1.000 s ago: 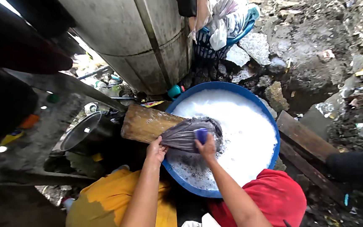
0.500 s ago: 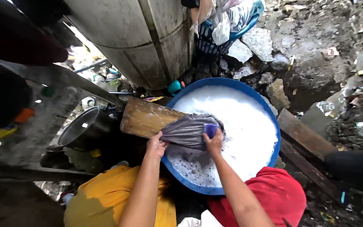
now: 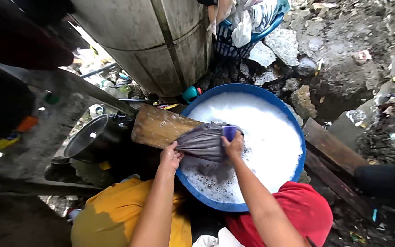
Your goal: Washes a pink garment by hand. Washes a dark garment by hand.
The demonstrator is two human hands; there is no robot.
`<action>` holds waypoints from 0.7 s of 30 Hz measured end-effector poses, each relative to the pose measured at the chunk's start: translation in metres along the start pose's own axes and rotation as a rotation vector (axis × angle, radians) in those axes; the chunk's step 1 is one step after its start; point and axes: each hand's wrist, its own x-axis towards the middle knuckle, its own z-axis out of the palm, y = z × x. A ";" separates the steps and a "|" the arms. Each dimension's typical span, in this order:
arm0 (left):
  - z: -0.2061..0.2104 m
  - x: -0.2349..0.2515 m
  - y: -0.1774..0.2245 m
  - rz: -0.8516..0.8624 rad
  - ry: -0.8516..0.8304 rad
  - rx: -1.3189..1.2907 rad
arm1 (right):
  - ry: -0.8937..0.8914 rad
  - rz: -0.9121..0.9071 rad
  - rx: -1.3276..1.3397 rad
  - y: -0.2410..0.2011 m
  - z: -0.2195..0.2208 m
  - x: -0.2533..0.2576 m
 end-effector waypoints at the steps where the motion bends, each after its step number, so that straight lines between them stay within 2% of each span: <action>1: 0.001 -0.001 0.001 0.003 -0.003 0.005 | 0.018 0.098 0.042 0.012 -0.014 0.009; 4: 0.003 -0.007 0.004 0.046 0.008 0.017 | 0.024 0.311 0.369 0.031 -0.033 0.019; 5: 0.005 -0.007 0.001 0.079 0.021 0.050 | 0.015 0.308 0.498 0.037 -0.028 0.015; 7: 0.008 -0.004 -0.014 0.171 0.011 0.181 | -0.064 0.245 0.531 0.049 -0.016 -0.004; 10: 0.011 -0.019 -0.036 0.270 -0.184 0.437 | -0.207 0.234 0.408 0.042 -0.029 -0.024; 13: 0.014 -0.071 -0.028 0.351 -0.477 0.495 | -0.180 0.220 0.484 0.026 -0.073 -0.024; 16: 0.011 -0.122 -0.003 0.363 -0.646 0.344 | -0.040 0.100 0.641 0.010 -0.139 -0.028; 19: 0.007 -0.154 0.021 0.351 -0.869 0.187 | 0.104 -0.157 0.824 -0.019 -0.208 -0.056; 21: 0.008 -0.169 0.036 0.365 -0.943 0.097 | 0.212 -0.323 0.985 -0.035 -0.234 -0.062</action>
